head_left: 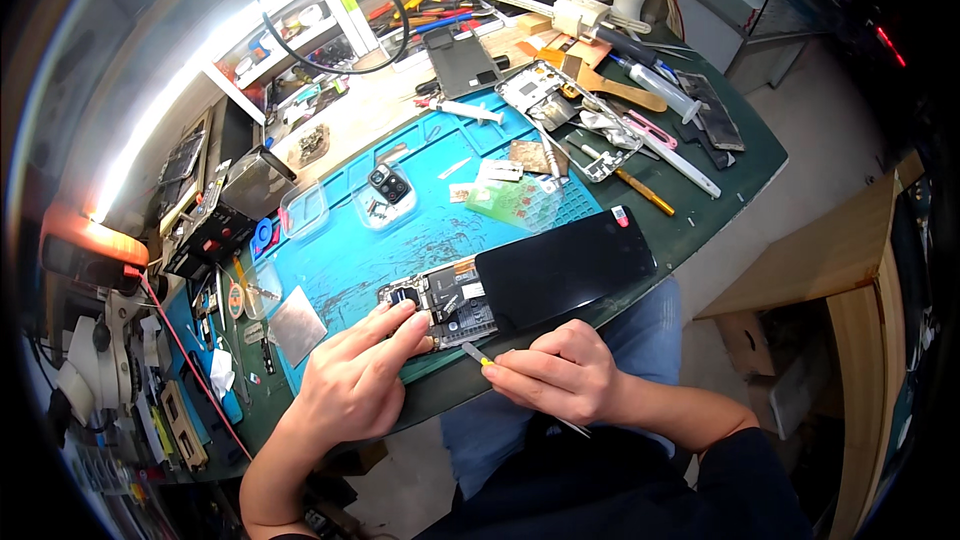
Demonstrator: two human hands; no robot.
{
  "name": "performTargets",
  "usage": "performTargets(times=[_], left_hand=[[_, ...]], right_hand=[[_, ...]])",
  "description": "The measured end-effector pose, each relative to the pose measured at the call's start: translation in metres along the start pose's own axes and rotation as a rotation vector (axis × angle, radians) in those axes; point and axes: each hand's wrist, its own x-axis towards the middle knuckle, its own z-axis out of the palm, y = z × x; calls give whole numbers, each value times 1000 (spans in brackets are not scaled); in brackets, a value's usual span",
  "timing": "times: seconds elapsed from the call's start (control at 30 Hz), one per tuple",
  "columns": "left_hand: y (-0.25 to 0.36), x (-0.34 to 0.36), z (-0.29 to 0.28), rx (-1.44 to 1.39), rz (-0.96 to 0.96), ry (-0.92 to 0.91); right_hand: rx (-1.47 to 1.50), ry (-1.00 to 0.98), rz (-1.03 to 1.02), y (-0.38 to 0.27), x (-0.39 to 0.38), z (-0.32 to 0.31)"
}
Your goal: The person disassembles a smartphone, removes the back cover, and manipulates internal components including the motherboard and battery. They use a screwdriver to remove screws and a plastic pry tool to separate parts. The person connects a charging cable to the device to test functionality.
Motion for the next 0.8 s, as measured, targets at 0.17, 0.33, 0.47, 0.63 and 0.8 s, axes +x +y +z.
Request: performTargets(times=[0.17,0.33,0.47,0.63,0.8], left_hand=[[-1,-1,0,2,3,0],[-1,-1,1,5,6,1],[0,0,1,5,2,2],[0,0,1,4,8,-6],[0,1,1,3,5,2]], right_hand=[[7,-8,2,0,-1,0],[14,-6,1,0,-1,0],[12,-4,1,1,-1,0],[19,1,-1,1,-1,0],[18,0,-2,1,-1,0]])
